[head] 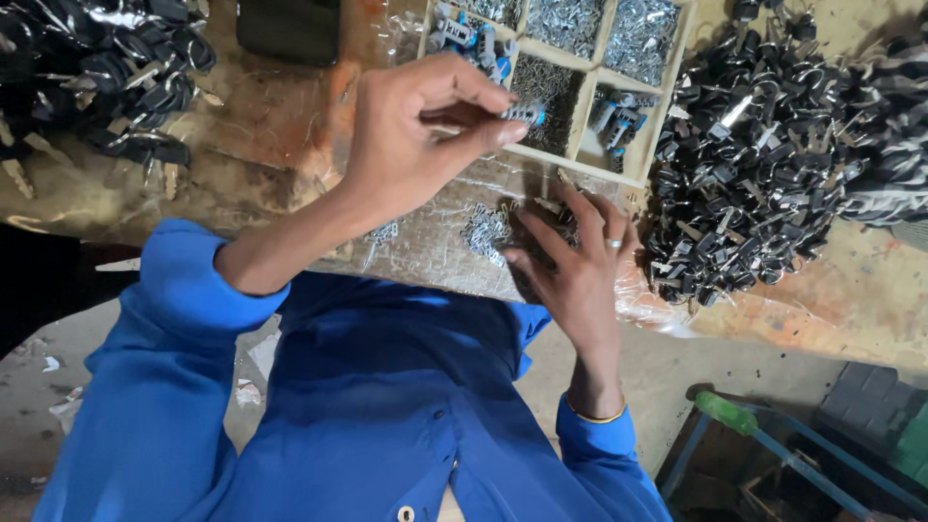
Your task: The person sits at a workbench assembling padlock cylinders. They pick small metal pins and springs from a compartment tray, insert them by hand into a lock core held in their hands, and place finished cores back into the tray, repeating the process.
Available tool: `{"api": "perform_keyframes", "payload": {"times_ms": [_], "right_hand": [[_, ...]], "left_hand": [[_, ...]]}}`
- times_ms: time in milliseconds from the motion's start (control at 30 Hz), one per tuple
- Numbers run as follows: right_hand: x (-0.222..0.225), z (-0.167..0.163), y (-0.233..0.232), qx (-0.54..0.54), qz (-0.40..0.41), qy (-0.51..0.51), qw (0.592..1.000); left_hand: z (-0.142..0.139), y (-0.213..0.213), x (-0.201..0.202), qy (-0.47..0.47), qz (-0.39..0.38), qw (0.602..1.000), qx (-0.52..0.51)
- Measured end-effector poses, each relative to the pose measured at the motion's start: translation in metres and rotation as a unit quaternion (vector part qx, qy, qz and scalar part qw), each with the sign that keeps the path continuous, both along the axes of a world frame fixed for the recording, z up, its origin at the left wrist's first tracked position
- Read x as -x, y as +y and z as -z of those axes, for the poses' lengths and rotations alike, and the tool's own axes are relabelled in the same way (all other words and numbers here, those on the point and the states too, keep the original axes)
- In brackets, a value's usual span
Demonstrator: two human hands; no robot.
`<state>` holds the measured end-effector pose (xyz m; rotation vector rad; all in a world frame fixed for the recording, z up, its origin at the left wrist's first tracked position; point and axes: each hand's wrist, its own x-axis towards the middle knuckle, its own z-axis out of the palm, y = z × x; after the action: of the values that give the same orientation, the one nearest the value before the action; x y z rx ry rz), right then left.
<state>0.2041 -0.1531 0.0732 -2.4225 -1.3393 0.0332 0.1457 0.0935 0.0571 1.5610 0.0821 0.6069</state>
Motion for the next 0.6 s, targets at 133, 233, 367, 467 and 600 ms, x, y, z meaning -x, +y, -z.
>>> {"api": "perform_keyframes", "payload": {"times_ms": [133, 233, 367, 467, 600], "right_hand": [[0.013, 0.001, -0.002, 0.017, 0.043, -0.004, 0.999], [0.018, -0.001, -0.012, 0.02, 0.055, -0.002, 0.998], [0.024, 0.001, -0.025, 0.01, 0.061, 0.017, 0.998], [0.03, 0.005, -0.03, 0.016, 0.072, 0.038, 0.997], [0.039, 0.009, -0.032, -0.004, 0.054, 0.046, 0.997]], "left_hand": [[-0.006, -0.008, 0.04, 0.038, -0.002, 0.999, 0.018], [-0.002, -0.02, 0.07, 0.044, -0.012, 0.999, 0.015], [0.011, -0.046, 0.105, 0.106, -0.027, 0.989, 0.095], [0.02, -0.066, 0.124, 0.147, -0.04, 0.981, 0.124], [0.027, -0.083, 0.139, 0.167, -0.068, 0.98, 0.087]]}}
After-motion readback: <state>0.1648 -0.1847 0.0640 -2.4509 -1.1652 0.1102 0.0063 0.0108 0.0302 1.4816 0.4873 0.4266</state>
